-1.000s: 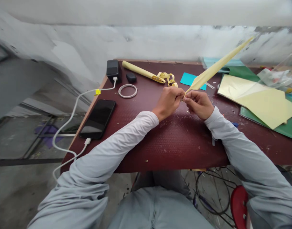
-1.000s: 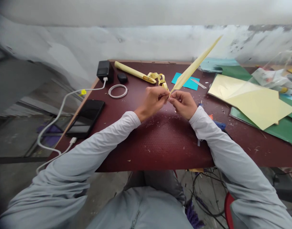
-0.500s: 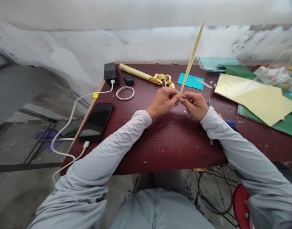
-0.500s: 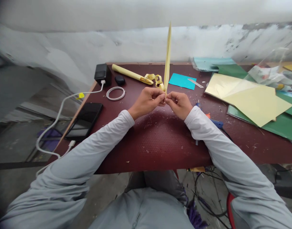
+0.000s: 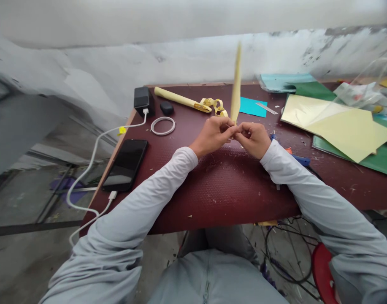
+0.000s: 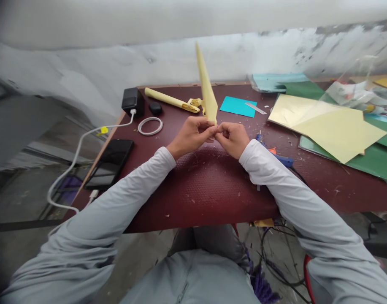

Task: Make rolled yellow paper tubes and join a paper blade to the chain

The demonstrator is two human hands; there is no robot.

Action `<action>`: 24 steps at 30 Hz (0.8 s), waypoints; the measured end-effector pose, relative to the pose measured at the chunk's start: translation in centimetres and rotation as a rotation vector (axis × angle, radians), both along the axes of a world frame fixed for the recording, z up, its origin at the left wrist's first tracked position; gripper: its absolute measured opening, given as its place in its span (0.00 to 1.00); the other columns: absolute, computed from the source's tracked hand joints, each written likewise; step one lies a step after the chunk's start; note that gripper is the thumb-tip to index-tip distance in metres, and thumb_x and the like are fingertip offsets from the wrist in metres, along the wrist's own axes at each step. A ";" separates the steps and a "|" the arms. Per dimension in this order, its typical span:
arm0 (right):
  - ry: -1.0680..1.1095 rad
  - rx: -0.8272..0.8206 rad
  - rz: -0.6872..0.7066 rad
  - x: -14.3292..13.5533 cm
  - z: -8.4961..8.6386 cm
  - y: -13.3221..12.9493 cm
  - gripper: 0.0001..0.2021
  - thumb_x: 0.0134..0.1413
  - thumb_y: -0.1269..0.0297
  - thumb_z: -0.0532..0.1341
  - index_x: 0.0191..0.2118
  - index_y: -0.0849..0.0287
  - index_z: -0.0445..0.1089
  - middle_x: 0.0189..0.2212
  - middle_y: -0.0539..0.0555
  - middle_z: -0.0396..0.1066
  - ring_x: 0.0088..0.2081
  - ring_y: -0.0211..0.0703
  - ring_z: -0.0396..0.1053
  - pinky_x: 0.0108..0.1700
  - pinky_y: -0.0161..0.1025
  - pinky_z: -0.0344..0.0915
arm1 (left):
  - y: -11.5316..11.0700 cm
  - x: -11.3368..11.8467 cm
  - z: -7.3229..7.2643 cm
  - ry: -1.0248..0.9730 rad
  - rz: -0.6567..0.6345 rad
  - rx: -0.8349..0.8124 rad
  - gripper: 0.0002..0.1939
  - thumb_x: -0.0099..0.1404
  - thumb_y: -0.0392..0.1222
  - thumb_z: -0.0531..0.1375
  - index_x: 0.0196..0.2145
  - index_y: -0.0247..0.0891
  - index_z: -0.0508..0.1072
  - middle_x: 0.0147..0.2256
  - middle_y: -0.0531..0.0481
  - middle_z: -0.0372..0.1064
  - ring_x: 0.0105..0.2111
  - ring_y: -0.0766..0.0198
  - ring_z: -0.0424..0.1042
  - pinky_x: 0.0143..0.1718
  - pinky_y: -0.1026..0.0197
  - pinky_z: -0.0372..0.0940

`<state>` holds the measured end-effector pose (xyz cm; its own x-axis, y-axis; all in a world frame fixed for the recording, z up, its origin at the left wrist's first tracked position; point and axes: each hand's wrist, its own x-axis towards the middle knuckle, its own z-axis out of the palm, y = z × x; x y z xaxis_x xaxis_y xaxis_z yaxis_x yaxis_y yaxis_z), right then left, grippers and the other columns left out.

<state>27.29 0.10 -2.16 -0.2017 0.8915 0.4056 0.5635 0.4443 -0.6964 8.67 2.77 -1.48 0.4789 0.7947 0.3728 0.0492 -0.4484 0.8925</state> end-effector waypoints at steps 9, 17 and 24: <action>-0.048 0.065 0.058 0.8 -0.1 0.6 0.13 0.62 0.53 0.66 0.39 0.58 0.75 0.21 0.45 0.59 0.24 0.36 0.55 0.31 0.38 0.52 | 2.7 -3.2 0.4 -0.124 0.034 -0.189 0.14 0.68 0.50 0.67 0.35 0.36 0.74 0.34 0.44 0.77 0.33 0.62 0.78 0.36 0.57 0.78; -0.379 0.169 0.103 1.5 -0.2 2.2 0.17 0.65 0.58 0.64 0.55 0.56 0.76 0.39 0.56 0.71 0.37 0.45 0.66 0.43 0.44 0.63 | 5.4 -6.2 -1.4 -0.114 0.082 -0.122 0.17 0.66 0.54 0.69 0.38 0.36 0.78 0.35 0.45 0.74 0.32 0.66 0.73 0.24 0.69 0.69; -0.648 0.130 0.132 -0.7 -0.5 2.3 0.16 0.69 0.62 0.58 0.59 0.50 0.73 0.55 0.60 0.70 0.44 0.48 0.70 0.44 0.42 0.63 | 6.0 -5.6 -2.4 -0.052 0.103 -0.032 0.16 0.67 0.54 0.66 0.34 0.36 0.78 0.32 0.46 0.75 0.29 0.67 0.72 0.24 0.67 0.66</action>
<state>26.61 2.45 -2.63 -0.5445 0.7948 0.2681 0.7847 0.5955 -0.1719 3.09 8.73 -3.89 0.3752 0.8506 0.3683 0.0469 -0.4143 0.9089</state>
